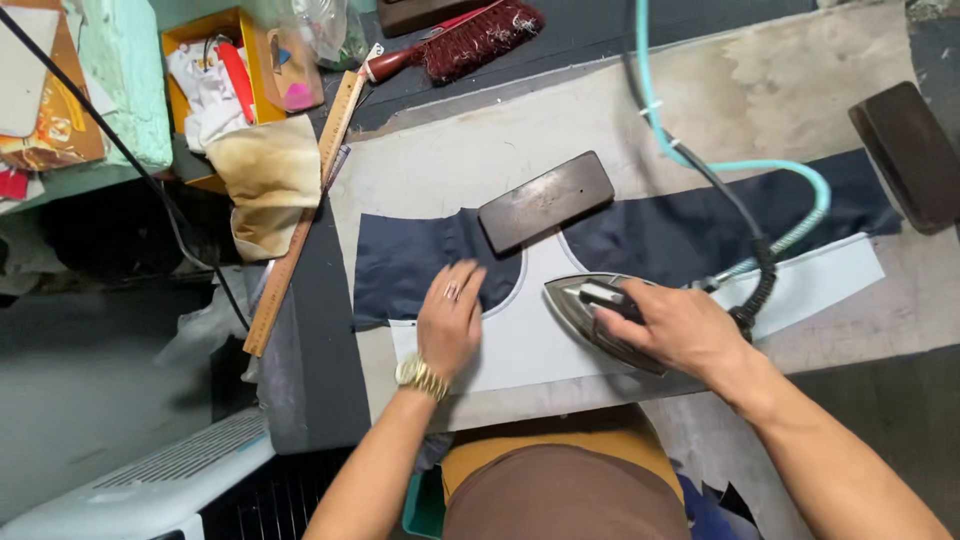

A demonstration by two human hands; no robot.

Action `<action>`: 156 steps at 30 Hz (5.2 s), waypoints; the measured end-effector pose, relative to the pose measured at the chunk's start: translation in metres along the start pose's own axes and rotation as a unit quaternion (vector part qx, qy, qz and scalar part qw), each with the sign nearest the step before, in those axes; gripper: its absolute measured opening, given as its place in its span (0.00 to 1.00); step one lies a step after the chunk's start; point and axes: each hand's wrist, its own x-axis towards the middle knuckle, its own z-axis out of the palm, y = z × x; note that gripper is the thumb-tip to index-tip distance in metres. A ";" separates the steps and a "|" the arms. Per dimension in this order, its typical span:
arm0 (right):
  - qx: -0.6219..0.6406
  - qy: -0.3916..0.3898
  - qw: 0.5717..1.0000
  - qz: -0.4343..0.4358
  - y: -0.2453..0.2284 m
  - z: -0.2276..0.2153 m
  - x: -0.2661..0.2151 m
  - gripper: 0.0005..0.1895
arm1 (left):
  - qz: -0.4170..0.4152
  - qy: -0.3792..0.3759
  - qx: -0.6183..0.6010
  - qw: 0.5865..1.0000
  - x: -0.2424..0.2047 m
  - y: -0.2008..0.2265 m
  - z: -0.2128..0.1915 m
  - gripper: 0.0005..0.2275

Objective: The person irons pieces of black and white upholstery material, using heavy weights to flatten seams and a brush to clean the surface, before picking up a larger padded seat component.

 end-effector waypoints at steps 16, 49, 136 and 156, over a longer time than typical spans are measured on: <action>-0.151 -0.104 0.976 -0.114 -0.104 0.047 0.034 0.26 | -0.087 -0.063 0.154 0.982 -0.131 -0.069 -0.061 0.21; -0.146 -0.109 0.981 -0.071 -0.089 0.011 0.025 0.27 | -0.246 -0.134 0.199 0.939 -0.138 -0.042 -0.052 0.21; -0.176 -0.131 0.959 -0.179 -0.127 0.032 0.058 0.27 | -0.206 -0.168 0.067 0.962 -0.140 -0.096 -0.073 0.21; -0.177 -0.110 0.974 -0.088 -0.099 0.006 0.055 0.31 | -0.220 -0.171 0.067 0.958 -0.142 -0.096 -0.070 0.21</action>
